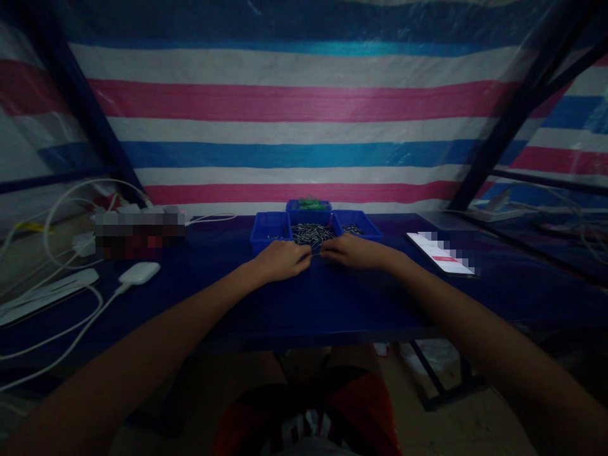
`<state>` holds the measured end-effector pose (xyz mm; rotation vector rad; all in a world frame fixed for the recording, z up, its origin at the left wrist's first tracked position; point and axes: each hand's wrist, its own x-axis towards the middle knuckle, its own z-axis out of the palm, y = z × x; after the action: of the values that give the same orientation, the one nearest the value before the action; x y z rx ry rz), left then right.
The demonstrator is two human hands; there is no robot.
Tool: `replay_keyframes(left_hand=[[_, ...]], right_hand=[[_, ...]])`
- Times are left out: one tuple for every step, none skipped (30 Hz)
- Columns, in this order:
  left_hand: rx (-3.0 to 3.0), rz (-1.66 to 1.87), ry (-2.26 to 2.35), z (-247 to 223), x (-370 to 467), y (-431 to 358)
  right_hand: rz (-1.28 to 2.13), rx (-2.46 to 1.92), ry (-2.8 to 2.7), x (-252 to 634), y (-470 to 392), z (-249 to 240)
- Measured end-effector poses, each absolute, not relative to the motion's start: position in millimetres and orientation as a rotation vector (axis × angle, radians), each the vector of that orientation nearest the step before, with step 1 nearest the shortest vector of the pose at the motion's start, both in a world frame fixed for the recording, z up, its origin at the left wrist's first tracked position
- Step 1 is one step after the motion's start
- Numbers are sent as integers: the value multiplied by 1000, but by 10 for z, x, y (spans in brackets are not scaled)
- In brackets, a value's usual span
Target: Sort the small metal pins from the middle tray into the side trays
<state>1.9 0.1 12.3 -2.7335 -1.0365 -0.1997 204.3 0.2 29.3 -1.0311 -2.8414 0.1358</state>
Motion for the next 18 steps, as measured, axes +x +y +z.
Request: replay_keyframes(left_hand=[[-2734, -203, -1039, 123, 16, 3], [-2735, -202, -1042, 123, 13, 4], [-2736, -199, -1046, 123, 12, 5], [-2737, -193, -1049, 123, 11, 5], [-2738, -184, -1050, 123, 12, 6], [-2737, -178, -1049, 122, 13, 6], [-2734, -173, -1046, 120, 15, 6], [-2730, -171, -1042, 117, 17, 8], [-2727, -169, -1039, 113, 19, 10], [-2725, -167, -1040, 108, 20, 13], [-2724, -167, -1044, 103, 21, 16], [-2725, -167, -1047, 99, 21, 19], [-2727, -167, -1048, 97, 21, 21], [-2727, -170, -1049, 97, 20, 22], [-2724, -173, -1049, 98, 18, 23], [-2721, -177, -1048, 100, 17, 22], [-2717, -179, -1047, 103, 15, 21], [-2716, -181, -1045, 106, 13, 19]], right_hand=[[143, -1040, -2843, 2041, 0, 294], [151, -1048, -2845, 2040, -1, 294], [158, -1055, -2847, 2040, 0, 293], [166, -1059, -2847, 2041, 3, 292], [174, -1058, -2847, 2043, 6, 291], [178, -1051, -2847, 2046, 9, 290], [176, -1041, -2845, 2049, 12, 289], [170, -1030, -2843, 2052, 15, 288], [160, -1019, -2841, 2055, 17, 288], [146, -1010, -2840, 2057, 19, 287], [132, -1003, -2840, 2057, 21, 287], [120, -999, -2837, 2057, 21, 286], [115, -996, -2839, 2055, 21, 286], [115, -996, -2842, 2052, 19, 286], [118, -998, -2846, 2049, 17, 286], [125, -1002, -2849, 2046, 14, 287], [134, -1006, -2851, 2043, 11, 288], [144, -1012, -2853, 2041, 8, 290]])
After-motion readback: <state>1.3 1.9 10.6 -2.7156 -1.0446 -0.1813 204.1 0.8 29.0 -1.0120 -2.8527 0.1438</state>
